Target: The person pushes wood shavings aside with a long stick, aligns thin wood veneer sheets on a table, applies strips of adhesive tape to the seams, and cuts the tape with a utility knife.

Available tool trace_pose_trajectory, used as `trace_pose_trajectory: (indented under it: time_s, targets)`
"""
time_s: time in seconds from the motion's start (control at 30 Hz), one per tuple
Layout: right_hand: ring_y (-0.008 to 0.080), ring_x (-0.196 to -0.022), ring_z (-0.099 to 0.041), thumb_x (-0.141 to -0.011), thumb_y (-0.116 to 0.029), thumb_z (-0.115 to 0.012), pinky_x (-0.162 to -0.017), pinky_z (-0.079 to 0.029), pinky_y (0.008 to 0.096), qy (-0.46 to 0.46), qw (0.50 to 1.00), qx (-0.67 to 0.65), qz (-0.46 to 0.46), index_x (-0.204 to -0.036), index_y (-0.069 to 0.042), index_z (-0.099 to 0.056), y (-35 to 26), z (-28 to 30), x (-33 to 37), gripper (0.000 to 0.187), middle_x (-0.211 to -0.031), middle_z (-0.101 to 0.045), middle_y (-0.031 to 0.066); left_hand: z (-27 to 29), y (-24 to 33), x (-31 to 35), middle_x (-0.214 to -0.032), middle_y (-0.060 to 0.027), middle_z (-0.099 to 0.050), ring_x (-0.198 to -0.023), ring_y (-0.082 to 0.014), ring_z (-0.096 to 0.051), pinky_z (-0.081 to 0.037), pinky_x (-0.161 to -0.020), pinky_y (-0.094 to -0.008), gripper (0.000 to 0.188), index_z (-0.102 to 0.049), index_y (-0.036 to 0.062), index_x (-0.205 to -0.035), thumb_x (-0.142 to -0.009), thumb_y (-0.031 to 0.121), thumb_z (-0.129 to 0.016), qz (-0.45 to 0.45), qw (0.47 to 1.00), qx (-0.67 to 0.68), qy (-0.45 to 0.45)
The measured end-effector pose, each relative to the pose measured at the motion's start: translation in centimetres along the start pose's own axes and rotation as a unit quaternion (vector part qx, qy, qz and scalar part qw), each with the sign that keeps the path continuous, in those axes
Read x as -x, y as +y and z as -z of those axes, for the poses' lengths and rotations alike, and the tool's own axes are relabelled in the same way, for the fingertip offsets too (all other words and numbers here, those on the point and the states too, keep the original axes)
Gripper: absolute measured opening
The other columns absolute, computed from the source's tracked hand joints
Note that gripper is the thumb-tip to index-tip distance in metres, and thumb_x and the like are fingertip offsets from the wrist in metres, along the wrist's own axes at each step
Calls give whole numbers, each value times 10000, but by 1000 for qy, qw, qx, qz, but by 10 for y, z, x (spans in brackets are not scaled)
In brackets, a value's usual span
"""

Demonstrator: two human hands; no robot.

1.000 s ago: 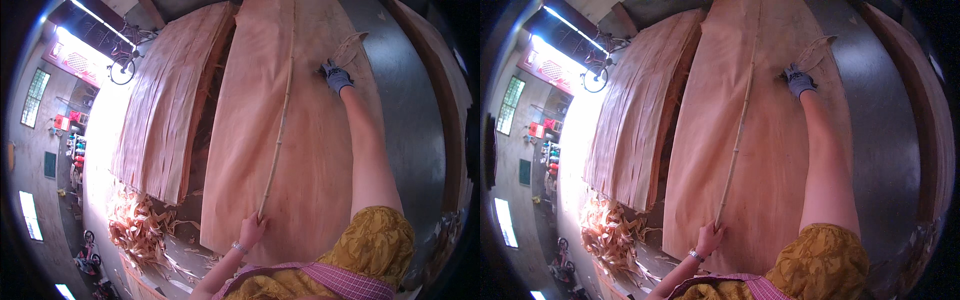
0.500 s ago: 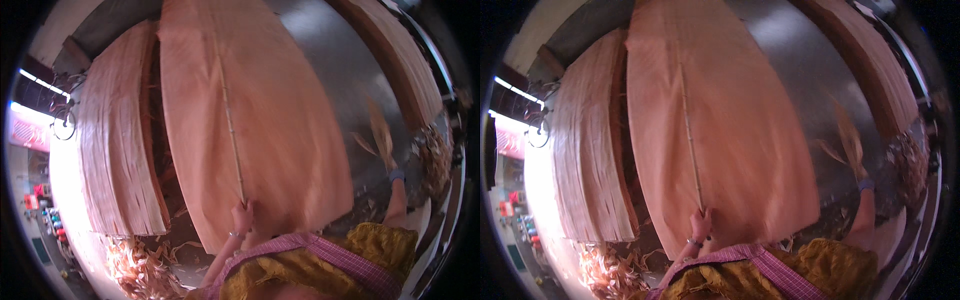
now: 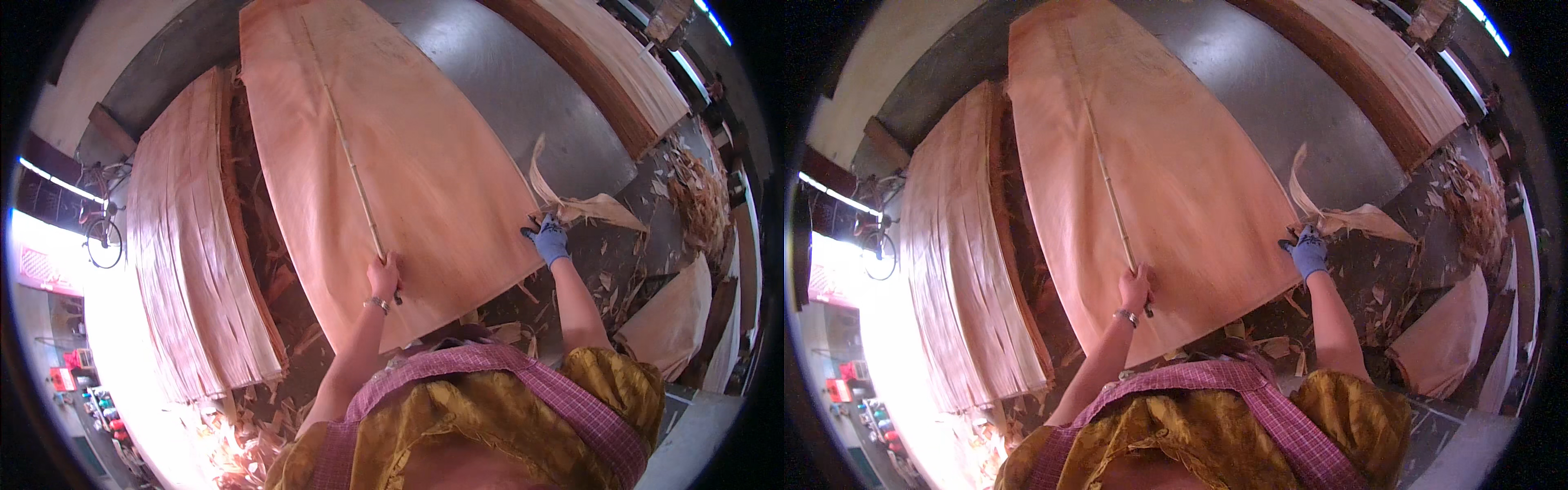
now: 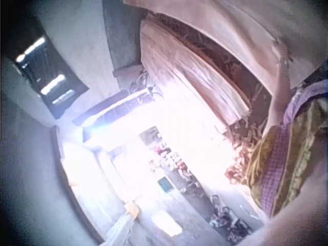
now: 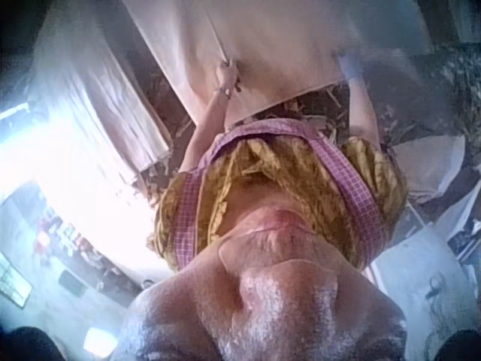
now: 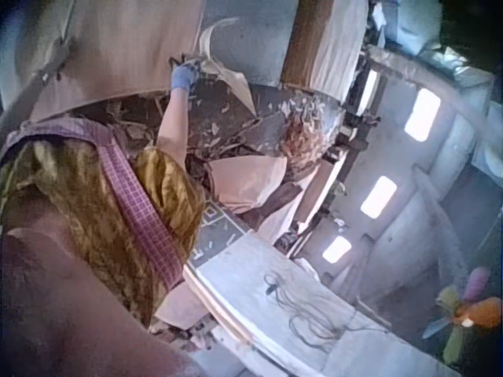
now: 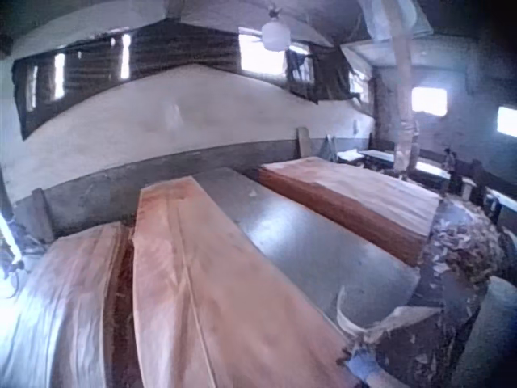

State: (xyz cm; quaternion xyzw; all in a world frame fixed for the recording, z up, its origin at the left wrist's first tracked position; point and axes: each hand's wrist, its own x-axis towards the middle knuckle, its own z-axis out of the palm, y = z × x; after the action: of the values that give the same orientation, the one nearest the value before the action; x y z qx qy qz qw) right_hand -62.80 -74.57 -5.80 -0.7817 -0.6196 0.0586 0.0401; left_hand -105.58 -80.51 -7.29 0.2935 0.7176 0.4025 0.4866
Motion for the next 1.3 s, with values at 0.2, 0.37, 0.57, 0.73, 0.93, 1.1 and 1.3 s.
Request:
trace_pose_trajectory:
  time_s: [0.2,0.37,0.57,0.73,0.93,1.1,1.3]
  targets:
    - [407,-1100,-592,-587,-841,-628,-912,-459,470,-116,993,25,-21,-1144,19,-527,23,20,-23,1029,-1186,-602,277,1,28,37,-533,-46,-493,-346,-159,-503,-423,-329,-326,368,-529,8,-816,-927,348,-616,-3,999,-32,24]
    - [316,-1044,-616,-641,-532,-832,-924,-470,402,-165,947,-270,54,-1307,61,-451,49,29,-63,969,-1200,-609,210,0,20,64,-553,-105,-538,-365,-206,-539,-440,-353,-354,451,-540,5,-798,-907,435,-615,-15,989,-110,103]
    - [250,-1079,-562,-707,-381,-835,-953,-447,357,-193,839,-490,134,-1322,54,-474,-22,195,-5,835,-1236,-590,150,26,-34,90,-672,-203,-611,-649,-326,-655,-512,-602,-454,400,-581,-3,-796,-875,385,-642,-61,944,-240,219]
    - [312,-1141,-569,-699,-453,-828,-960,-454,377,-155,918,-362,57,-1267,40,-521,23,142,-17,813,-1261,-585,213,27,-39,99,-662,-184,-602,-613,-287,-619,-473,-542,-429,406,-609,-3,-850,-887,401,-611,-49,940,-251,226]
    - [332,-1134,-576,-685,-487,-817,-958,-454,394,-220,881,-411,75,-1299,60,-488,64,12,-55,885,-1261,-585,214,28,-23,86,-816,-209,-678,-610,-330,-673,-544,-521,-450,406,-674,15,-977,-921,395,-543,89,945,-277,148]
    - [346,-1006,-642,-694,-579,-763,-874,-483,432,-166,929,-312,106,-1158,17,-615,43,34,-37,769,-1081,-671,204,42,-49,72,-794,-211,-675,-626,-334,-681,-541,-495,-439,409,-681,10,-992,-928,386,-534,112,923,-324,173]
    - [320,-875,-674,-862,-463,-649,-761,-503,404,15,960,-278,20,-997,-7,-661,133,5,-71,476,-942,-694,188,-21,-22,69,-783,-178,-679,-583,-318,-671,-541,-476,-424,377,-676,20,-990,-929,366,-540,118,962,-215,121]
